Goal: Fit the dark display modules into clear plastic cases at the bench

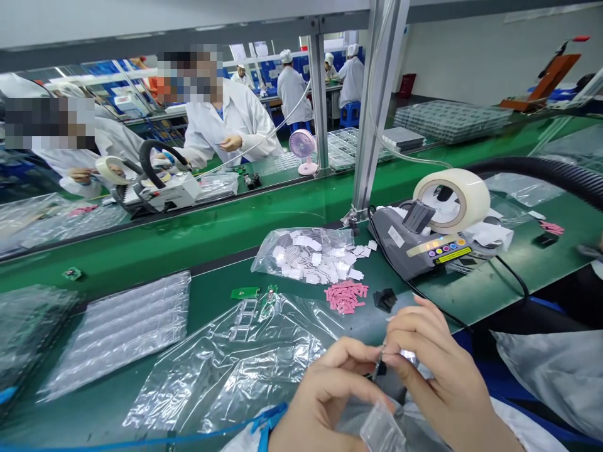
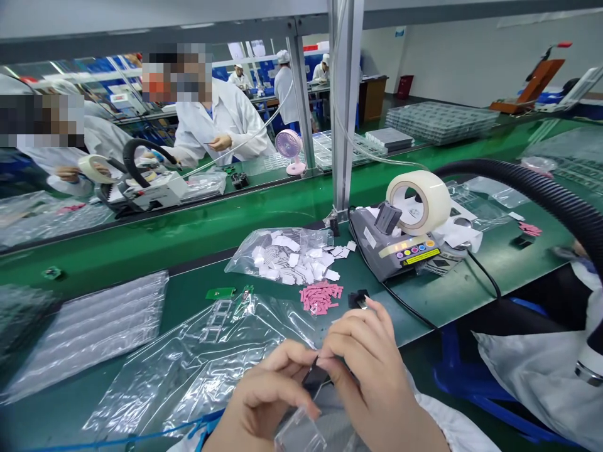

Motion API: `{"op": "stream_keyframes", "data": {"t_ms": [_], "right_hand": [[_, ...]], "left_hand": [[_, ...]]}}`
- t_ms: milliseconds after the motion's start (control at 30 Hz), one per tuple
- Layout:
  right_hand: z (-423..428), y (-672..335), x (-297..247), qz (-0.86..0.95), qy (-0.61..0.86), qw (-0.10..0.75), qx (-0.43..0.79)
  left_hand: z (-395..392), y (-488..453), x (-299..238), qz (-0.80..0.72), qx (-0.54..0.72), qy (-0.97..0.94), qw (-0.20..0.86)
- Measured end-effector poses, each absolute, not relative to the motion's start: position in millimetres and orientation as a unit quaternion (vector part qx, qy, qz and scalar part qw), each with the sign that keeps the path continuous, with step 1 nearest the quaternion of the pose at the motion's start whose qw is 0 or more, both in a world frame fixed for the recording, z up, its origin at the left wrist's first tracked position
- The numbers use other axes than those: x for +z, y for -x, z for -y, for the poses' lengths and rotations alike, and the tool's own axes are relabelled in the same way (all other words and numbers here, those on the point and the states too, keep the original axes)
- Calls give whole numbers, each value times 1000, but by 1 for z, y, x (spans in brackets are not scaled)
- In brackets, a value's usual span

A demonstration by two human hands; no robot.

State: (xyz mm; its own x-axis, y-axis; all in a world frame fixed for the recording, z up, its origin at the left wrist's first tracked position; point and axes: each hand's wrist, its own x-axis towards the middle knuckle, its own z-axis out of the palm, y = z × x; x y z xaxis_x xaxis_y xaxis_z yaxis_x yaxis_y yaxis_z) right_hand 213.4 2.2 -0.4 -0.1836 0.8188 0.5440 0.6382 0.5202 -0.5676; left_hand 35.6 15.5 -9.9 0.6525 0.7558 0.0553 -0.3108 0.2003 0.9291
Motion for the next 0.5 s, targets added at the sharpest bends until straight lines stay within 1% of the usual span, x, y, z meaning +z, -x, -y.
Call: {"op": "stream_keyframes", "data": {"t_ms": [267,433,500], "right_hand": [[-5,-219,-20,773,453,436,83],[-4,-222,-28,793,457,399,49],[-3,-222,-28,793,458,400,38]], "left_hand": [[-15,-40,-20,-213,379,-515,738],[-15,-40,-25,-206,393,-513,734],[-15,-40,-26,-208,393,-518,731]]}}
